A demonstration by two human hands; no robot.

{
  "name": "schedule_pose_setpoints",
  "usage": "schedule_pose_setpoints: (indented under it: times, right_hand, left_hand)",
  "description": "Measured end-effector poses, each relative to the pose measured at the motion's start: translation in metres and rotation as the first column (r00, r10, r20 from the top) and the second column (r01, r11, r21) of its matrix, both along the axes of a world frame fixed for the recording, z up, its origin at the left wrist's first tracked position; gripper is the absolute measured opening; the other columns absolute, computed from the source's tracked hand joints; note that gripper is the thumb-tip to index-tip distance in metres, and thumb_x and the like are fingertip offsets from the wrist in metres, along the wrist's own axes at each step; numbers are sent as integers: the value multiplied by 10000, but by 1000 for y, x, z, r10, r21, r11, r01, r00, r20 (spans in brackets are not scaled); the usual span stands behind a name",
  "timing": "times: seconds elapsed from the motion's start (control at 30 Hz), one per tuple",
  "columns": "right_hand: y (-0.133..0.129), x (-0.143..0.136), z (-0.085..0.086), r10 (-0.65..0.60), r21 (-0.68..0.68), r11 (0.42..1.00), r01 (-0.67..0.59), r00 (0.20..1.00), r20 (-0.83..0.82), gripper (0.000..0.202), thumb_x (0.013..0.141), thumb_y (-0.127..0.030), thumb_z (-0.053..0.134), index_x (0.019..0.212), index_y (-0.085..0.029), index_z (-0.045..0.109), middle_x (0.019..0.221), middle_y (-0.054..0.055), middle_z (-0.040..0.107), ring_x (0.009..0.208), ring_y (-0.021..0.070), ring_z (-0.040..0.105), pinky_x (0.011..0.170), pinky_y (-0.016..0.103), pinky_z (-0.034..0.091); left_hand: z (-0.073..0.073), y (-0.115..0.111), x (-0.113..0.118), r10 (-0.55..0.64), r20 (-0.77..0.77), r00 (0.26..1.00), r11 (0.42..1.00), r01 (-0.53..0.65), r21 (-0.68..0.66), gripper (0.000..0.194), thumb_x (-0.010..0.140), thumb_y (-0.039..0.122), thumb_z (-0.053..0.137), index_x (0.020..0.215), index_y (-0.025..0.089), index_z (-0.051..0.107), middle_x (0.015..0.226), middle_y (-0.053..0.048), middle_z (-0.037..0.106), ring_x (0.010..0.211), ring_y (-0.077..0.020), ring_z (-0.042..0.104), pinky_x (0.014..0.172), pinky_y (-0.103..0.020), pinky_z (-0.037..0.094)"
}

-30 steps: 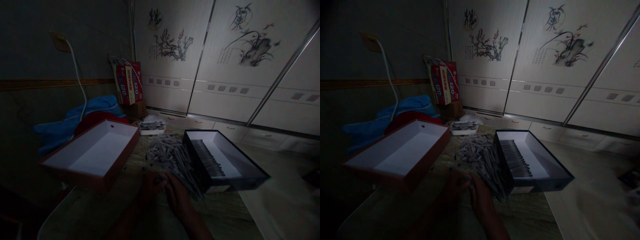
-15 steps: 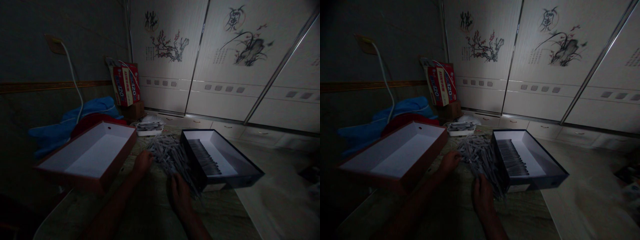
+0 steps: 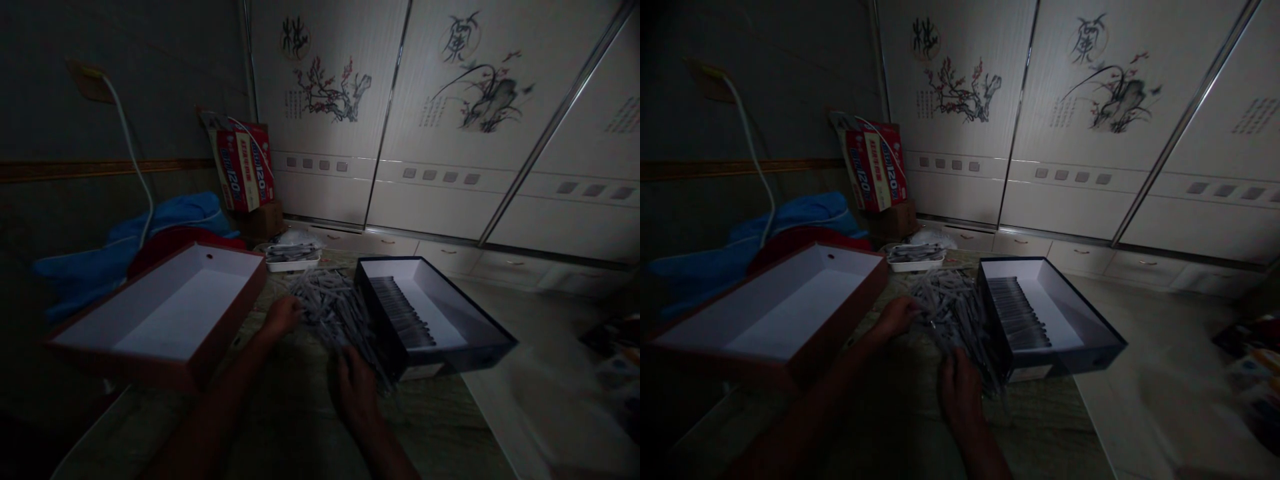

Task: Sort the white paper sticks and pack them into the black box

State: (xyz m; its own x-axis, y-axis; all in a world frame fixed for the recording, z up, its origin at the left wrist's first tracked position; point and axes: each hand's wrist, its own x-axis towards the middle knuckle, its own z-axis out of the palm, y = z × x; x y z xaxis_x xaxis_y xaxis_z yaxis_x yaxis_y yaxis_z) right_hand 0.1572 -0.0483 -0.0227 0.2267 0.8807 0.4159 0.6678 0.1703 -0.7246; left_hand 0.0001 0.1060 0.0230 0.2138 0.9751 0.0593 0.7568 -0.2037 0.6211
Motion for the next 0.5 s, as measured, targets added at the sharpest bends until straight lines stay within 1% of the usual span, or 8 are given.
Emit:
schedule_pose_setpoints:
  times: [0.07,0.13,0.2,0.27,0.3,0.37,0.43,0.5]
  right_hand:
    - [-2,0,3,4,6,1000,-4,1000,2,301,882,-299,322,860,-153,584,724,51,628,641,160,591,595,237,424]
    - [-4,-1,6,20,2,1000,-20,1000,5,297,882,-304,327,827,-159,582,681,33,612,602,150,577,567,227,408]
    - [-5,-3,9,48,-6,999,-48,999,4,298,886,-311,336,800,-167,582,658,19,601,577,141,564,556,219,397]
    - [-7,-6,12,97,-3,995,-97,995,1,290,887,-315,350,822,-173,595,692,24,616,614,143,573,586,217,404]
    - [-8,-7,13,129,0,992,-129,992,0,284,886,-313,357,848,-177,603,721,29,628,645,147,580,607,217,408]
    - [-10,-9,15,200,-9,980,-200,980,0,280,885,-305,361,879,-186,615,750,32,641,676,150,589,617,212,410]
    - [-11,-10,18,250,-35,968,-250,968,-4,288,886,-298,358,855,-185,621,720,26,639,651,144,588,591,202,402]
    - [-12,-11,19,268,-56,962,-268,963,-4,299,885,-302,359,810,-178,621,672,18,628,609,134,577,567,195,391]
  left_hand:
    - [1,-11,-7,-20,84,996,1000,19,22,154,704,208,510,796,166,626,856,-62,676,827,-186,610,732,-272,441]
    - [-2,-26,-15,-25,162,986,1000,25,6,231,757,267,438,879,153,598,765,-43,678,686,-166,624,637,-268,469]
    - [-6,-42,-22,-13,239,971,1000,17,-15,273,760,331,434,891,144,585,739,-39,675,642,-165,622,592,-266,476]
    - [-12,-57,-27,46,457,888,996,-4,-92,265,709,362,514,845,146,587,737,-32,671,655,-170,618,591,-262,472]
    - [-14,-64,-28,83,513,854,991,-14,-136,259,687,368,543,819,150,587,726,-25,667,653,-169,614,588,-257,468]
    - [-16,-76,-28,128,576,808,985,-33,-172,247,667,367,575,785,151,600,747,-24,669,688,-172,608,613,-252,463]
    - [-15,-85,-26,172,596,784,979,-70,-191,256,667,380,582,780,153,619,758,-21,673,711,-176,602,642,-258,461]
    - [-12,-90,-23,174,605,777,980,-79,-181,263,672,393,580,769,154,632,743,-15,670,722,-181,597,662,-265,457]
